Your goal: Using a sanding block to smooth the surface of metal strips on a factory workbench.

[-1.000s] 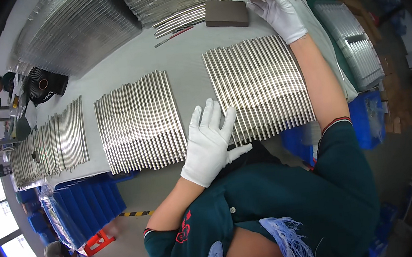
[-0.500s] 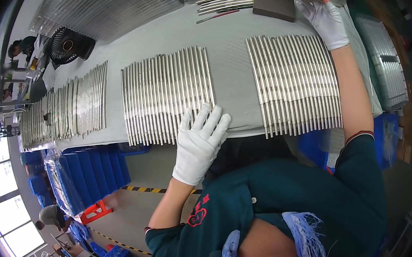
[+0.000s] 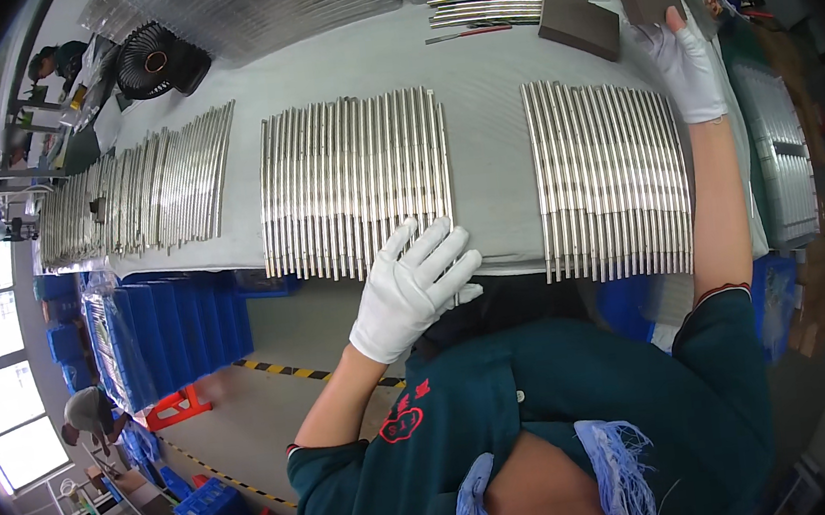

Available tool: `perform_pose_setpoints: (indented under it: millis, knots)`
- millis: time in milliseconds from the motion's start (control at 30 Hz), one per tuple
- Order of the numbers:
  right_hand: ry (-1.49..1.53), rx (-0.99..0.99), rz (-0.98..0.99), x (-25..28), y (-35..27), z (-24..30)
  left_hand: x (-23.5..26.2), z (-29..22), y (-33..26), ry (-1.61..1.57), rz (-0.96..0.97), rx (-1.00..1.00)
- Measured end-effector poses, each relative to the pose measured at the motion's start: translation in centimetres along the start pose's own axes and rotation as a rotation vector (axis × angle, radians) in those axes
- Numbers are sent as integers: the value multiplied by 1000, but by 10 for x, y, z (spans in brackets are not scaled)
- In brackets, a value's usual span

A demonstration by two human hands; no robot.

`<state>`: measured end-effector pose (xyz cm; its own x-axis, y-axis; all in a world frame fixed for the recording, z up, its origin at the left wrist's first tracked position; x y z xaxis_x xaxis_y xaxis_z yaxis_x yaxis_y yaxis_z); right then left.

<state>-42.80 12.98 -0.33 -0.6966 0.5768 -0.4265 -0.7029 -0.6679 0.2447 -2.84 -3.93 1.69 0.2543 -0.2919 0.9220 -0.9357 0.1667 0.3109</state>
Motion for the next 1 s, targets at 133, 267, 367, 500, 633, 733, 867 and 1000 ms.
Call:
perform_pose_setpoints:
  millis: [133,267,367,500,633,733,867,1000]
  knots:
    - [-469,25,-35,-89,-23,28,6,-2,-3,-136,-60,-32]
    - [-994,-58,545,-181,-52,1,16,-3,5,-196,-61,-45]
    - [-956,-332,661,-198,-63,-25,18,-1,6,-228,-95,-50]
    - [-1234,-221,735,-244,-60,-40,18,-2,11,-264,-73,-50]
    - [-1064,-165,735,-234,-57,-34,16,-1,8,-268,-106,-63]
    - [-1072,-240,732,-210,-56,-26,17,-1,8,-275,-126,-56]
    - [-1119,-198,707,-243,-62,-41,16,-2,11,-279,-117,-67]
    - [-1017,-282,718,-218,-56,-30,15,1,6,-266,-151,-55]
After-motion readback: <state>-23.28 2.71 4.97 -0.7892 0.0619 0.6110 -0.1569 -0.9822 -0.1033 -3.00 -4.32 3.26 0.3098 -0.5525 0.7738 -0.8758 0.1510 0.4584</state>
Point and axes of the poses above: each hand's wrist, its own y-axis towards the middle knuckle, its own x-axis out of the back of the hand, z = x × y, the point moved 7 cm from there along y, towards the middle knuckle, and after that the axes turned 4 degrees about -y, right-handed, at the moved point
